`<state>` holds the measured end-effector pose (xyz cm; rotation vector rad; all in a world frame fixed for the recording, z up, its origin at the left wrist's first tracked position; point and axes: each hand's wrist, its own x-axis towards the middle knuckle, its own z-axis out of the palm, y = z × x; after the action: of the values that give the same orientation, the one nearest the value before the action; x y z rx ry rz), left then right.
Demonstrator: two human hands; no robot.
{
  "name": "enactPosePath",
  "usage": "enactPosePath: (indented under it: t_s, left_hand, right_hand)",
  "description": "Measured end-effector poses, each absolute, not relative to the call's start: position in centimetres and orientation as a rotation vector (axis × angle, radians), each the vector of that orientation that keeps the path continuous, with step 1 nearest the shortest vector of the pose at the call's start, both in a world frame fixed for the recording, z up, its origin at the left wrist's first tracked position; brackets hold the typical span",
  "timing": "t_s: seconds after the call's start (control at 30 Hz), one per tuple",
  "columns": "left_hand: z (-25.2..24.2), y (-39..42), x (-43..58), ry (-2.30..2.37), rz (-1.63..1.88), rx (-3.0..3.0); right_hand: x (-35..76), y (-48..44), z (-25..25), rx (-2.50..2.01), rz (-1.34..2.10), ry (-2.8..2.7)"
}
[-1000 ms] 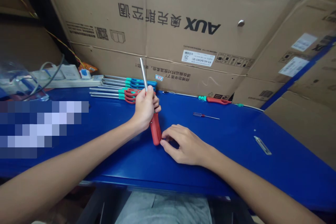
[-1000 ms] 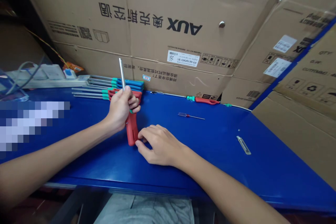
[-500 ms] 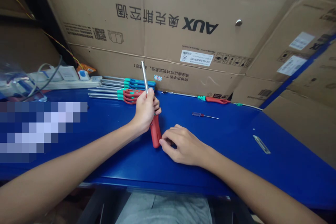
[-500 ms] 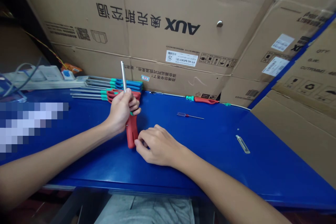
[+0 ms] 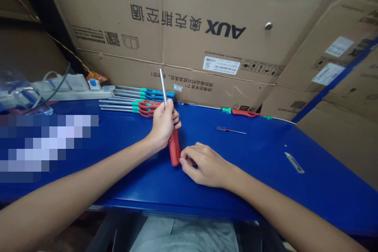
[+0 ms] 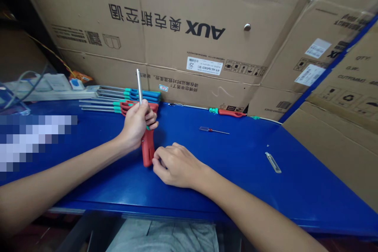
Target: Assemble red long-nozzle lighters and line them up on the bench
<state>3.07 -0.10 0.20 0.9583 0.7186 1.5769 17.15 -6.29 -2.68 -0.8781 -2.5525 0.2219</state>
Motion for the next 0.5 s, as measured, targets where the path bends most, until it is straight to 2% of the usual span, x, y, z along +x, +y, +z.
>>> enactPosePath:
  t_s: [0.13, 0.3, 0.4, 0.5]
  left_hand:
    - [0.3, 0.0, 3.0, 0.705, 1.572, 0.948]
    - [0.2, 0.3, 2.8, 0.694, 1.585, 0.940]
    - [0.3, 0.5, 2.5, 0.696, 1.596, 0.940]
    - [0.4, 0.7, 2.2, 0.703, 1.614, 0.945]
  right_hand:
    - [18.9, -4.5, -1.9, -1.042, 0.109, -2.510]
    - [23.9, -0.7, -0.9, -1.682, -0.251, -2.330]
    - [26.1, 0.7, -0.9, -2.014, -0.183, -2.291]
    - [26.7, 1.1, -1.1, -2.018, -0.048, -2.325]
